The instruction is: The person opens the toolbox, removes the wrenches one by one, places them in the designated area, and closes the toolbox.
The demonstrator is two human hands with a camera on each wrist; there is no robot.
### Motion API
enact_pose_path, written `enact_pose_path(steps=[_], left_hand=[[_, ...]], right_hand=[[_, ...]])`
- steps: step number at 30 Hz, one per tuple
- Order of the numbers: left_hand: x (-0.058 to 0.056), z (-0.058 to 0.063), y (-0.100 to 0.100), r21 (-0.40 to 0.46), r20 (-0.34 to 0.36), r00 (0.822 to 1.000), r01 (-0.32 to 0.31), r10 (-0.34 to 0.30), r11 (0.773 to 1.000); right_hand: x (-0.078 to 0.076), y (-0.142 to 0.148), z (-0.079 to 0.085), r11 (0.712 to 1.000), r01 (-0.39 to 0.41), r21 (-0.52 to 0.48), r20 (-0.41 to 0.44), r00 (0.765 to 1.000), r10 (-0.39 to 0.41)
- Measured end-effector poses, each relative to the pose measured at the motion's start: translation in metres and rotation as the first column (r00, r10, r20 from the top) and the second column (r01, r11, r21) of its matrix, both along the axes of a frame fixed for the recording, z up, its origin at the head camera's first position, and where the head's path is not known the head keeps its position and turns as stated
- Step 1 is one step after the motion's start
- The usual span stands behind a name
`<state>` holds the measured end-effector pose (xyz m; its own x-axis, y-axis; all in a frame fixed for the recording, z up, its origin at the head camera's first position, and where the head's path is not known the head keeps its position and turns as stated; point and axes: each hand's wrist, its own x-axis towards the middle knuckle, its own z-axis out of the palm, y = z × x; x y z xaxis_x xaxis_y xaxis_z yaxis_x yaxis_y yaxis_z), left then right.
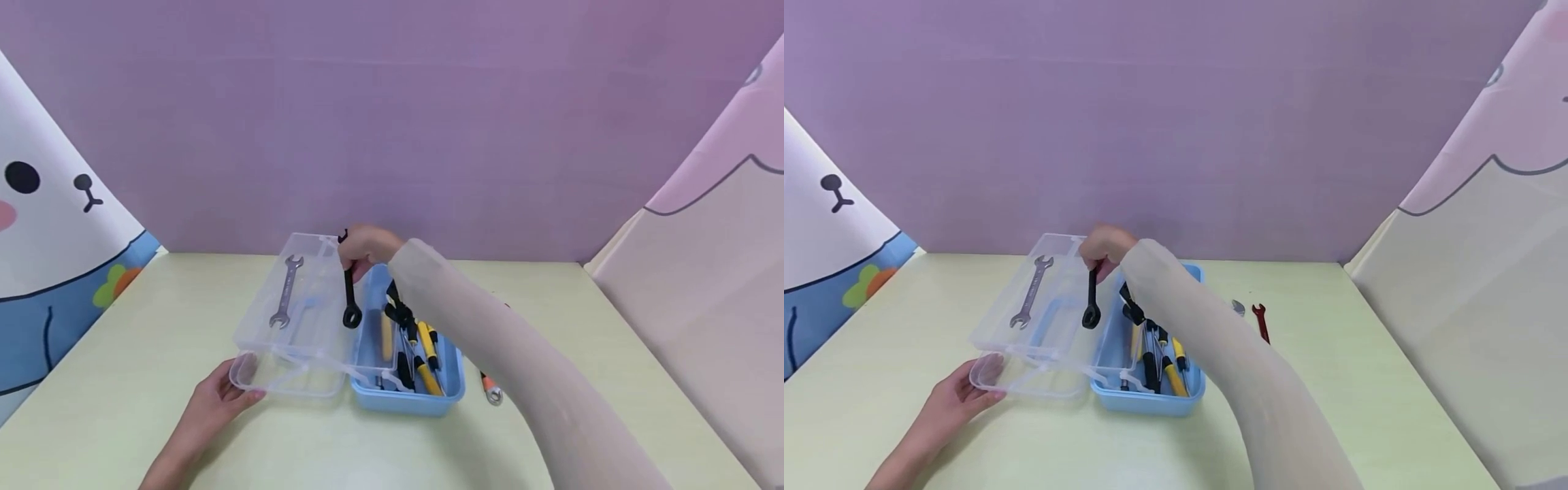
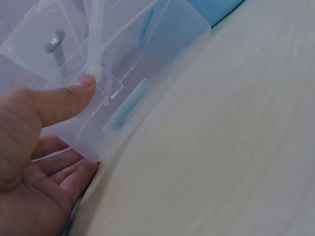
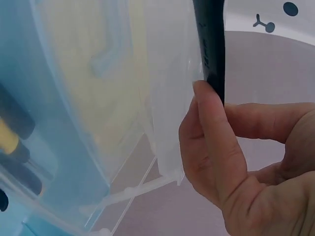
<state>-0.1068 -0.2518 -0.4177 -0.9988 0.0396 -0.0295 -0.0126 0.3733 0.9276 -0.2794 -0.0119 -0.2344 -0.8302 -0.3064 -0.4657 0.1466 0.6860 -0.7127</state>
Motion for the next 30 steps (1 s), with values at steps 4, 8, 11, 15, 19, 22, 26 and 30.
enact_pose_path(steps=[4, 8, 11, 15, 19, 22, 26, 30], left_hand=[[0.001, 0.0, -0.001, 0.013, -0.001, 1.0, 0.003, -0.003, 1.0], [0.001, 0.0, -0.001, 0.032, -0.011, 1.0, 0.011, -0.011, 0.999], [0.0, -0.001, -0.001, 0.024, -0.014, 1.0, 0.014, -0.013, 1.0], [-0.001, -0.001, -0.002, 0.006, -0.008, 1.0, 0.017, -0.017, 1.0], [-0.003, 0.001, -0.005, -0.003, -0.001, 1.0, 0.012, -0.012, 1.0], [-0.003, 0.001, -0.007, 0.005, -0.005, 1.0, 0.01, -0.01, 1.0], [-0.002, 0.0, -0.008, 0.023, -0.008, 1.0, 0.013, -0.013, 1.0], [-0.002, 0.0, -0.008, 0.022, -0.01, 1.0, 0.011, -0.011, 1.0]], right_hand=[[0.0, 0.002, 0.001, 1.0, -0.004, -0.009, 0.016, 1.0, 0.004], [0.0, 0.011, 0.003, 1.0, -0.014, -0.012, 0.019, 1.0, 0.014], [-0.001, 0.022, 0.004, 1.0, -0.027, -0.008, 0.019, 0.999, 0.027], [-0.004, 0.036, 0.003, 1.0, -0.022, -0.002, 0.037, 0.999, 0.022], [-0.006, 0.048, 0.001, 1.0, -0.023, 0.012, 0.044, 0.999, 0.023], [-0.007, 0.055, 0.0, 0.999, -0.032, 0.036, 0.038, 0.999, 0.031], [-0.007, 0.066, -0.002, 0.997, -0.051, 0.063, 0.022, 0.999, 0.05], [-0.005, 0.077, -0.004, 0.997, -0.06, 0.052, 0.011, 0.998, 0.06]])
